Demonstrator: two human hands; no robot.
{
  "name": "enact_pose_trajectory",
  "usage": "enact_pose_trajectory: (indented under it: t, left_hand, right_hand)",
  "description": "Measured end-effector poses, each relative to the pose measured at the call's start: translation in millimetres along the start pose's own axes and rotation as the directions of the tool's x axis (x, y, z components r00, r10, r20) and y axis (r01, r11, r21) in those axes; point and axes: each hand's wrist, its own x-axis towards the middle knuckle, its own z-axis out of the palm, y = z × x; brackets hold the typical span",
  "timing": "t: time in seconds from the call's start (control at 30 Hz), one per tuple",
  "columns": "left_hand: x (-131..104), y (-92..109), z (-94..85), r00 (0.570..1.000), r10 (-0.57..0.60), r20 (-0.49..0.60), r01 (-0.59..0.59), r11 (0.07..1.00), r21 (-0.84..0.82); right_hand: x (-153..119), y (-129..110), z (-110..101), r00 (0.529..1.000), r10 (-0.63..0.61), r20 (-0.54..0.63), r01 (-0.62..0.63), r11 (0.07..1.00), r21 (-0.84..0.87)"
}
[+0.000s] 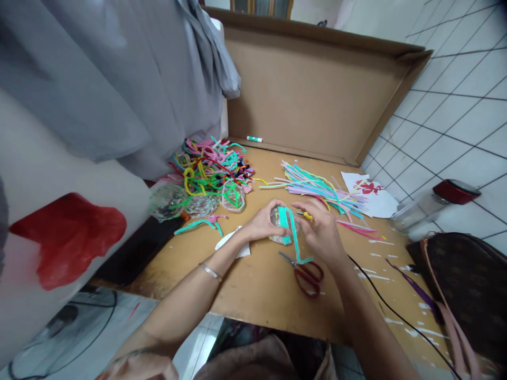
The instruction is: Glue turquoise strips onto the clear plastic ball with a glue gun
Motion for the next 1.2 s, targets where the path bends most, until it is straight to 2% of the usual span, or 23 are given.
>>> enact_pose_trajectory:
  t: [0.1, 0.23, 0.4, 0.5, 0.6, 0.87, 1.03, 1.2]
  left_hand:
    - [-0.5, 1.5, -0.7, 1.000, -0.008, 0.002, 0.008, 1.000, 0.010]
    - [-1.3, 1.0, -0.5, 1.000, 0.005, 0.003, -0.005, 1.000, 0.011]
    - [-1.9, 0.5, 0.8, 1.000, 0.006, 0.010, -0.006, 0.999, 0.032]
    - [-1.1, -2.0, 1.0, 0.999, 0.042, 0.017, -0.042, 0.999, 0.018]
    - [-0.1, -5.4, 0.8, 0.998, 0.061, 0.031, -0.061, 0.998, -0.008]
    - [-1.0, -0.7, -0.2, 0.999, 0.017, 0.037, -0.017, 1.000, 0.013]
    - [-1.5, 1.7, -1.2, 0.999, 0.003, 0.047, -0.004, 1.000, 0.014]
    - [-2.5, 3.5, -1.9, 0.999, -0.001, 0.042, 0.000, 1.000, 0.013]
  right_hand:
    - [5.8, 1.2, -3.7, 0.992, -0.071, 0.104, 0.075, 0.997, -0.032]
    - [11.0, 1.6, -3.9, 0.988, -0.058, 0.140, 0.056, 0.998, 0.022]
    - [11.9, 5.5, 5.9, 0.993, 0.111, 0.050, -0.115, 0.989, 0.088]
    - [14.6, 6.4, 11.7, 0.967, 0.255, 0.002, -0.249, 0.945, 0.213]
    - [18.1, 6.4, 14.9, 0.933, 0.358, -0.034, -0.326, 0.882, 0.339]
    - [11.4, 11.0, 18.5, 0.890, 0.448, -0.081, -0.359, 0.799, 0.483]
    - [3.9, 15.5, 20.1, 0.885, 0.449, -0.121, -0.351, 0.816, 0.459]
    - [-0.5, 18.2, 24.2, 0.874, 0.476, -0.099, -0.373, 0.788, 0.490]
